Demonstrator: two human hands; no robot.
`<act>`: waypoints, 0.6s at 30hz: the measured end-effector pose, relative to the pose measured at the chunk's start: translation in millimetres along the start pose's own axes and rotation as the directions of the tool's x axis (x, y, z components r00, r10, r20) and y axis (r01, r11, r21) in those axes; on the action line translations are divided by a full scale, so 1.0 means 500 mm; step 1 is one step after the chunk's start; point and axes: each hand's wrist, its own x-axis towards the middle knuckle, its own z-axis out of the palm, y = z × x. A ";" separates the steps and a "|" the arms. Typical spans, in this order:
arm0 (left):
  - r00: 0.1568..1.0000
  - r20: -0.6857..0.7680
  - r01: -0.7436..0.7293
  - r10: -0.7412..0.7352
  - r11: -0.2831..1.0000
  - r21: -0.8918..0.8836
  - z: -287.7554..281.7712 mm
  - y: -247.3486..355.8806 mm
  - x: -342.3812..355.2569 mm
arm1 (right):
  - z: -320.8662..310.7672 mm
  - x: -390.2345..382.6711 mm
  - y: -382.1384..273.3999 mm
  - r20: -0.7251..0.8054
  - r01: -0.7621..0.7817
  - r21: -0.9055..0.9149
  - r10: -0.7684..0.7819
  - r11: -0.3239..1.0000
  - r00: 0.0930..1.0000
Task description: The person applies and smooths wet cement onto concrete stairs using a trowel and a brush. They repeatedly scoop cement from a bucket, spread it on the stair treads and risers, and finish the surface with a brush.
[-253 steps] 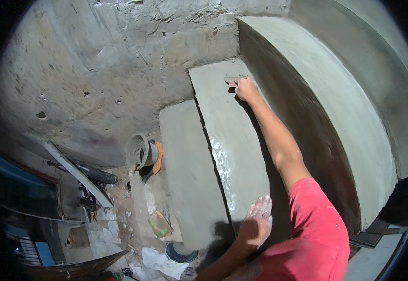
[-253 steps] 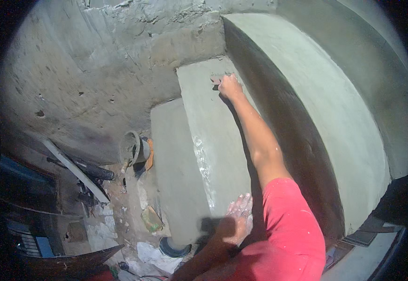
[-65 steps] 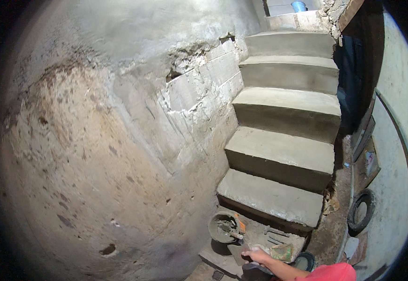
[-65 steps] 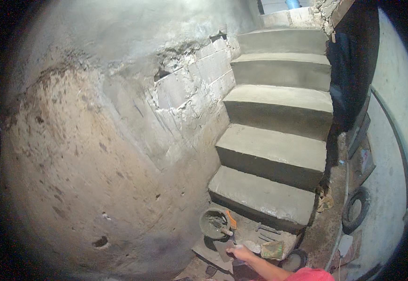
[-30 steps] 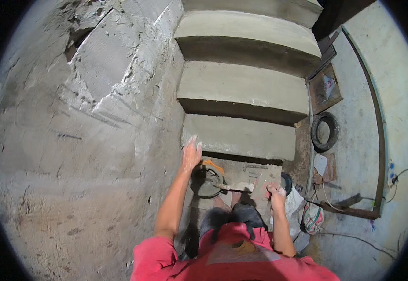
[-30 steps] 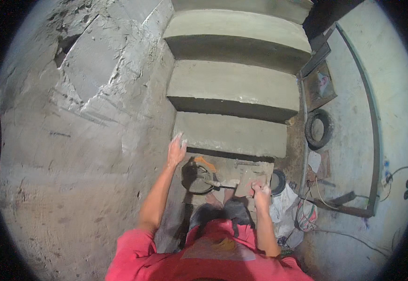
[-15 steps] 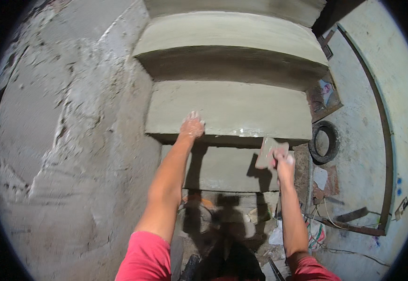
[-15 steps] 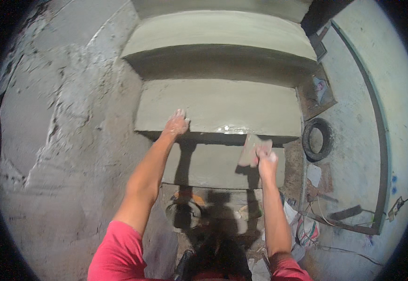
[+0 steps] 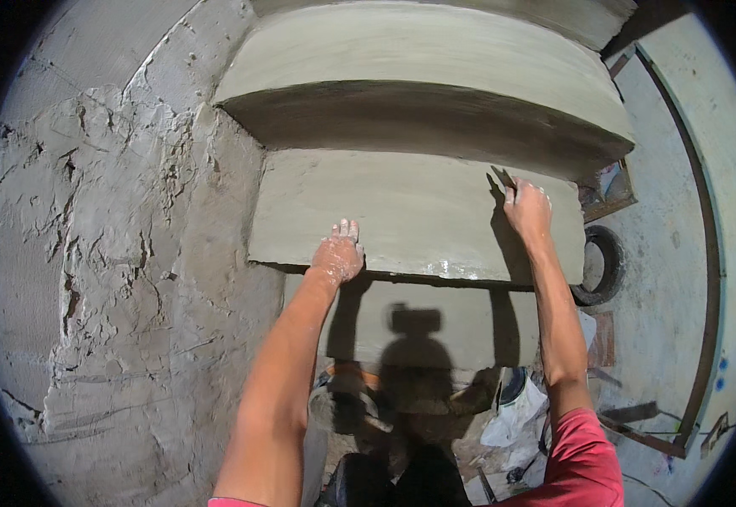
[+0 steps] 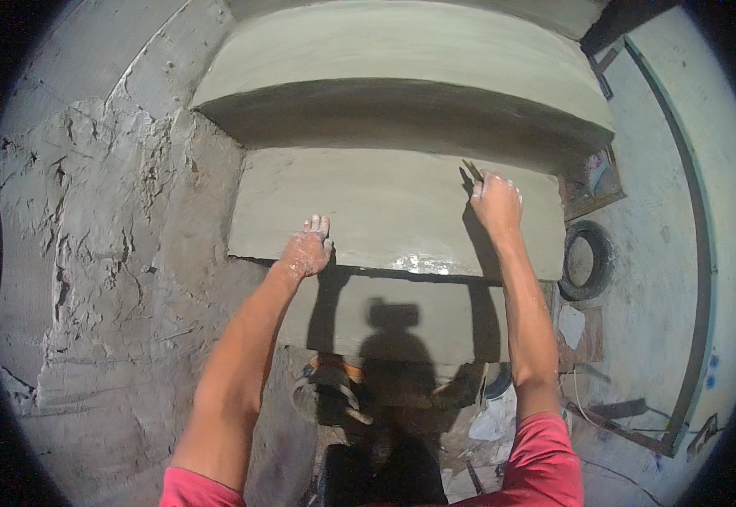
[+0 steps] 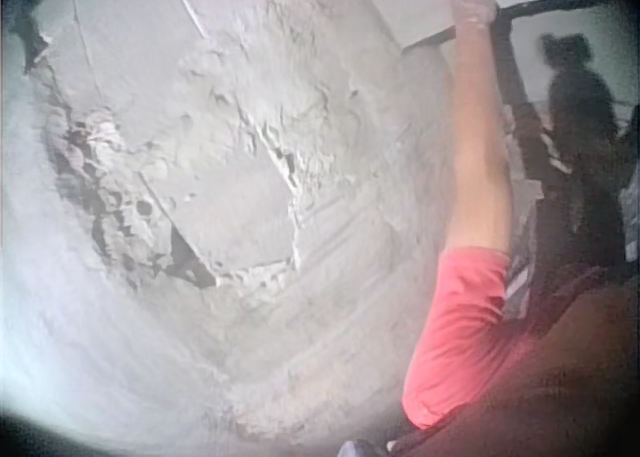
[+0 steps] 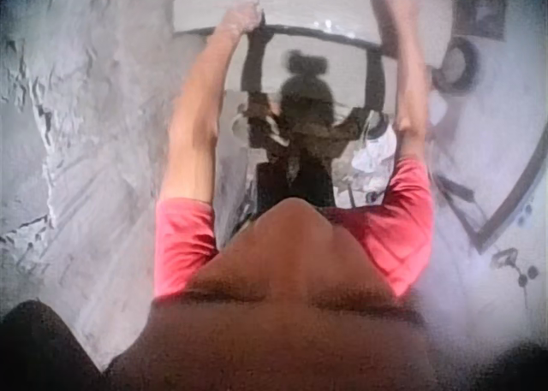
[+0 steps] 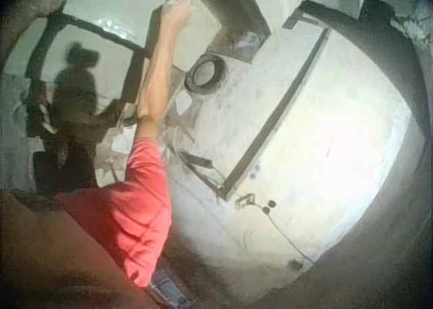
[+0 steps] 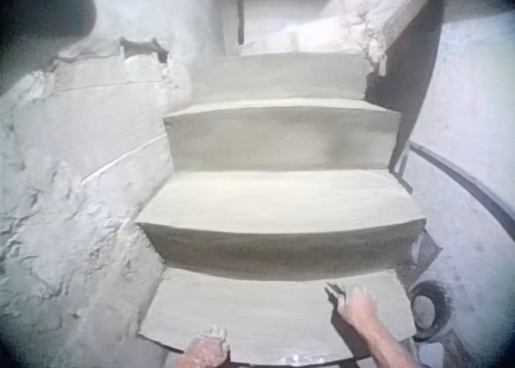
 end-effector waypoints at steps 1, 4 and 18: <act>1.000 -0.005 0.000 0.000 1.000 0.002 0.000 0.000 -0.001 | 0.002 0.009 -0.020 0.039 0.059 -0.089 -0.056 0.994 0.998; 1.000 0.009 0.015 -0.015 1.000 -0.010 -0.003 0.008 -0.004 | 0.031 0.023 -0.093 0.051 0.118 -0.198 -0.110 0.973 0.993; 0.998 -0.004 0.059 -0.059 0.996 -0.074 0.002 0.015 -0.019 | 0.160 0.001 -0.299 0.049 0.404 0.003 -0.404 0.915 0.914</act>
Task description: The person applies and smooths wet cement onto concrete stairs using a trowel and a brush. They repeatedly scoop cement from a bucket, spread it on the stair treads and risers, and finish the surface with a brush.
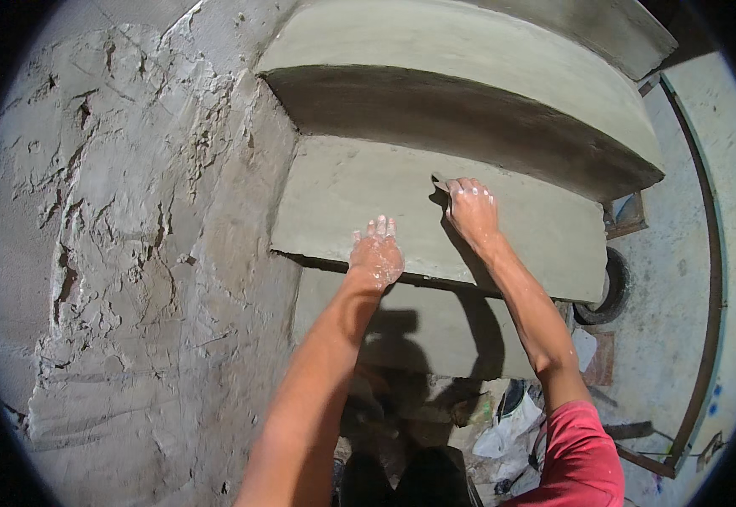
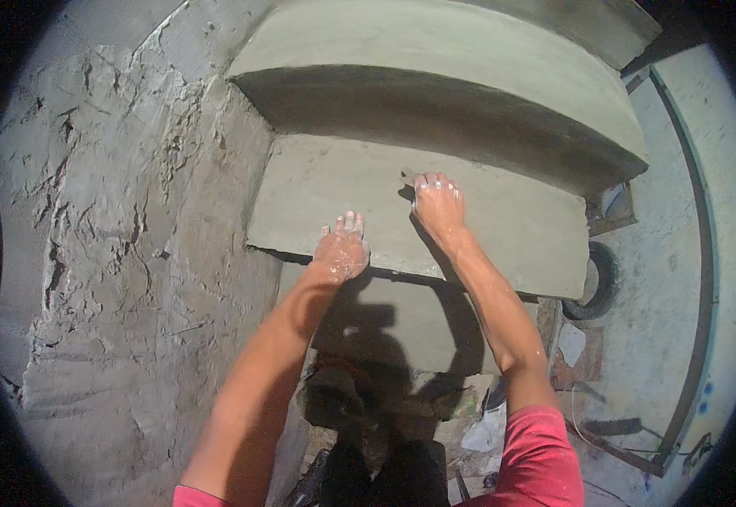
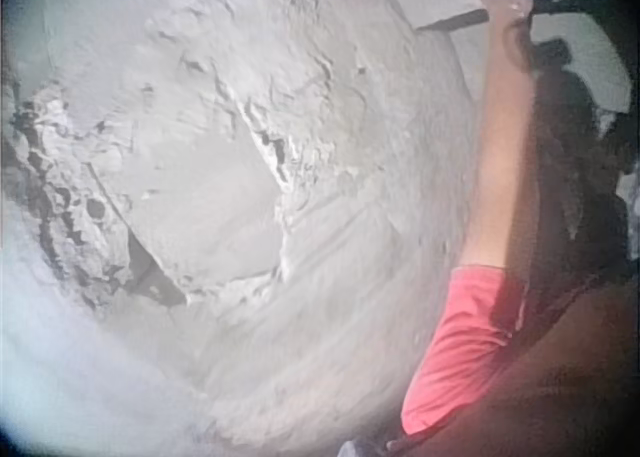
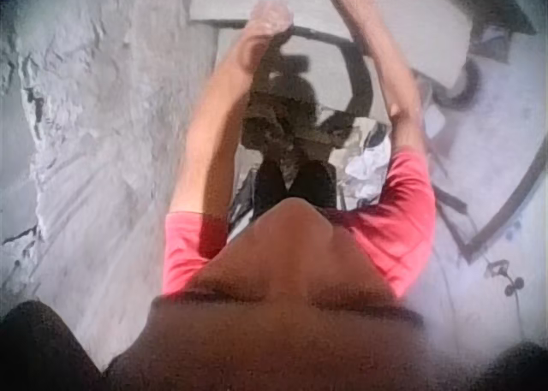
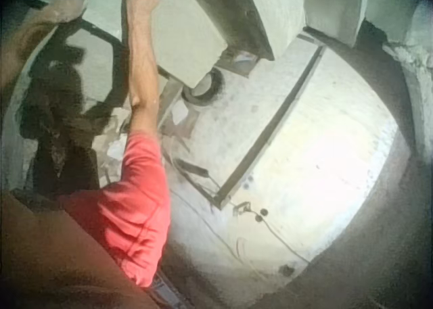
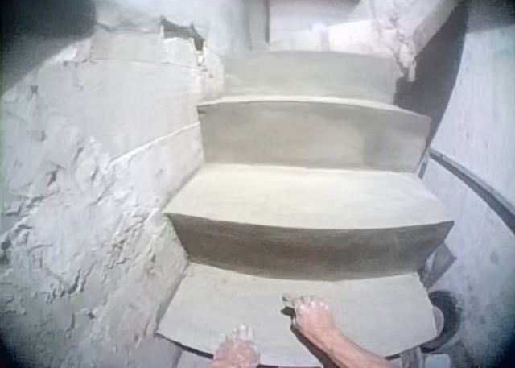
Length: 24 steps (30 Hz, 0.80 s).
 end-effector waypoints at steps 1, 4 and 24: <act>1.000 -0.010 -0.003 0.003 1.000 -0.006 0.002 0.000 0.002 | -0.003 0.005 -0.005 0.057 0.032 0.063 -0.035 0.998 0.998; 1.000 -0.021 -0.007 0.007 1.000 -0.009 0.007 0.005 0.006 | -0.012 0.018 -0.025 -0.068 -0.174 -0.042 0.171 0.984 0.983; 0.980 -0.188 -0.085 0.065 0.991 -0.101 -0.012 -0.145 -0.020 | 0.061 0.212 -0.354 0.231 0.187 0.229 -0.240 0.955 0.943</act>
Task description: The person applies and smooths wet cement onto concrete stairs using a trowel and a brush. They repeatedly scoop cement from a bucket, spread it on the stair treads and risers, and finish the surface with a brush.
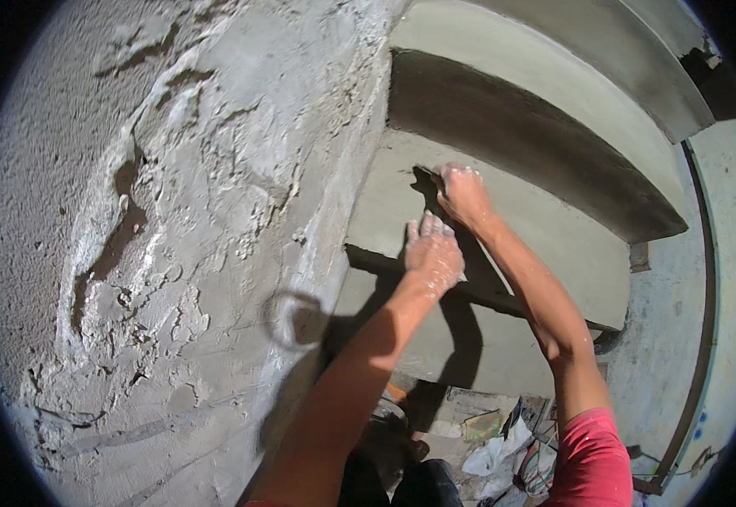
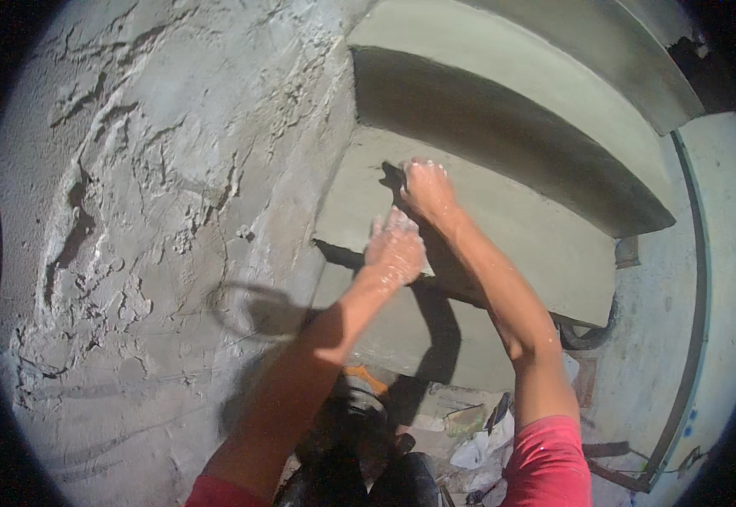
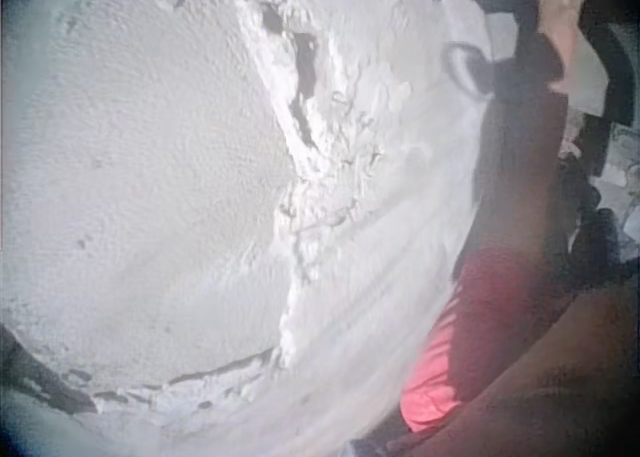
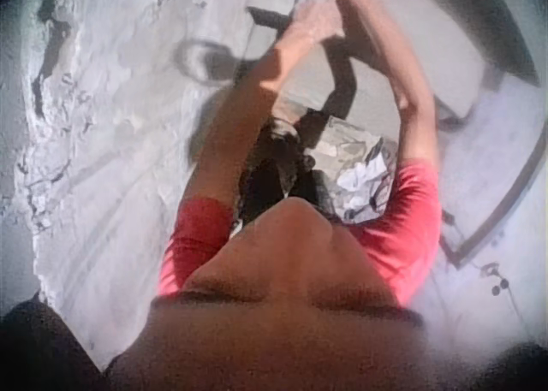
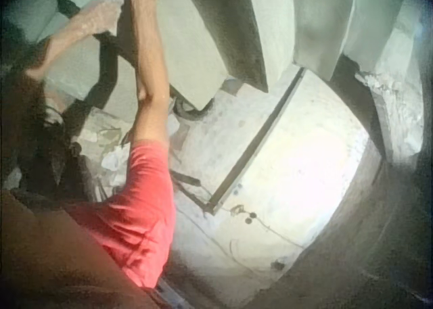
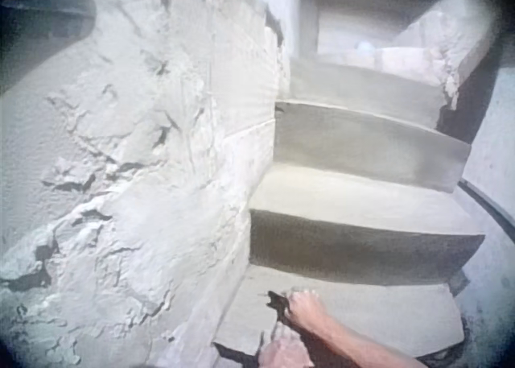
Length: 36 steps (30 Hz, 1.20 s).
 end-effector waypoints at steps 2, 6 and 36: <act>0.998 -0.061 0.016 -0.016 1.000 -0.007 0.002 -0.056 -0.012 | 0.007 0.017 -0.017 -0.231 -0.059 -0.123 0.029 0.991 0.972; 0.994 0.104 0.014 -0.013 1.000 -0.010 -0.012 -0.072 -0.003 | 0.024 0.049 -0.050 -0.153 0.039 -0.071 -0.050 0.997 0.987; 0.923 0.385 -0.024 0.002 0.998 0.053 -0.044 -0.061 0.002 | 0.012 0.070 -0.106 0.195 0.197 0.001 -0.193 0.980 0.962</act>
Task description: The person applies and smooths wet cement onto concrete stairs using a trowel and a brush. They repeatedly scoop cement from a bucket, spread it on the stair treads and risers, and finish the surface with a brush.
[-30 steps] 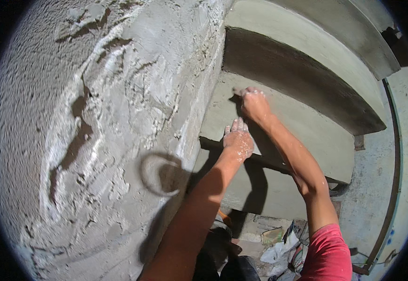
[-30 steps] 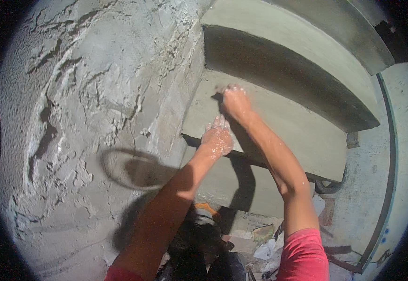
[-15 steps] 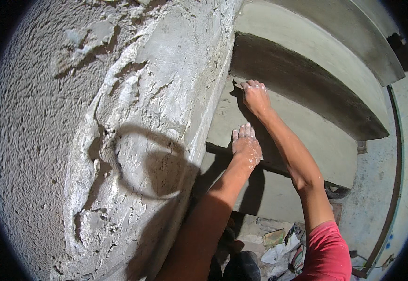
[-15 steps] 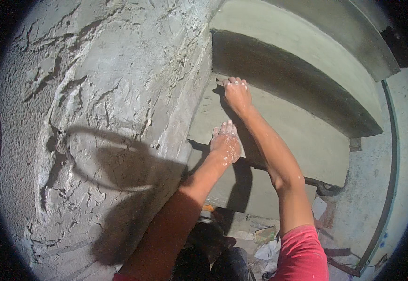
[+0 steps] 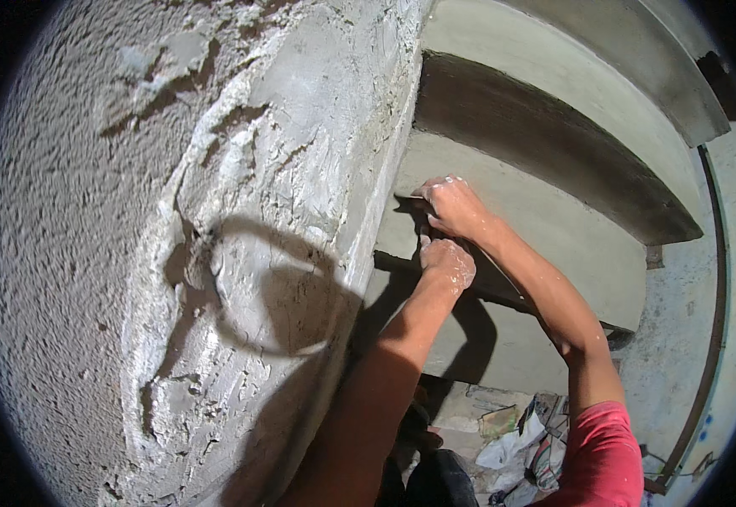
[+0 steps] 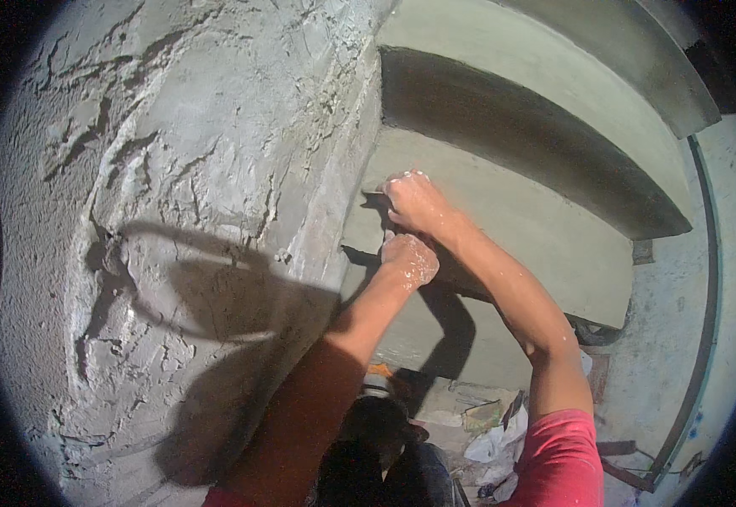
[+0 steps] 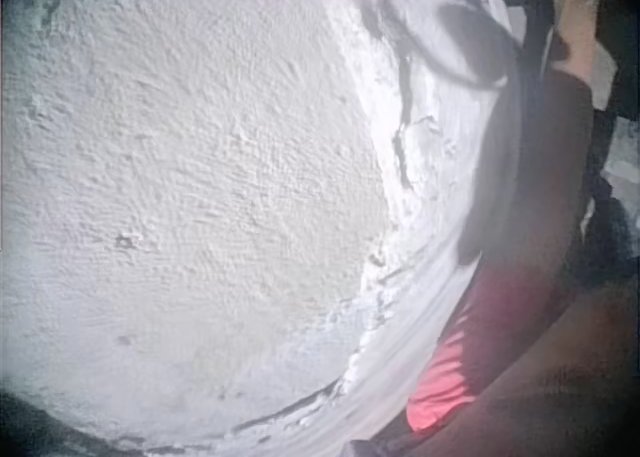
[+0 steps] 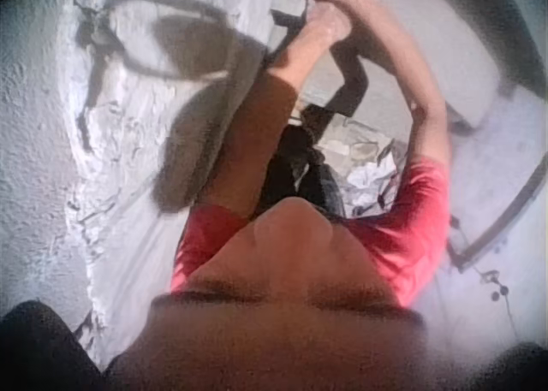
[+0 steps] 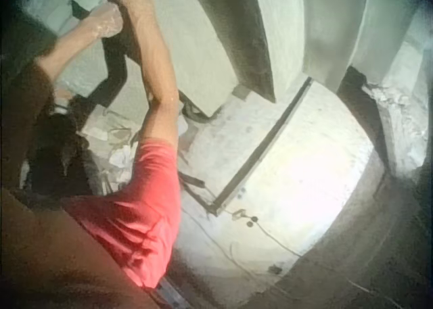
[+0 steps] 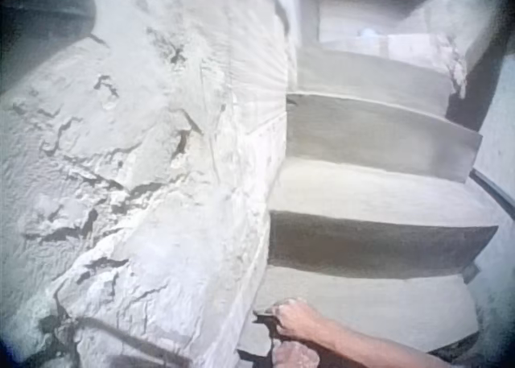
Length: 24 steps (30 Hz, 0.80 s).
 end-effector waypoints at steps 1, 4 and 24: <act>0.997 0.078 -0.019 0.019 1.000 0.002 -0.006 -0.001 0.006 | -0.001 -0.003 0.001 0.152 0.017 0.043 -0.024 0.999 0.988; 0.977 -0.213 0.026 -0.027 1.000 -0.007 0.006 0.003 -0.008 | -0.003 -0.009 0.004 -0.368 -0.156 -0.056 0.125 0.986 0.921; 0.728 -0.668 -0.234 -0.154 0.860 -0.453 0.298 -0.023 -0.239 | 0.022 -0.075 -0.080 -0.218 -0.120 0.052 0.129 0.991 0.967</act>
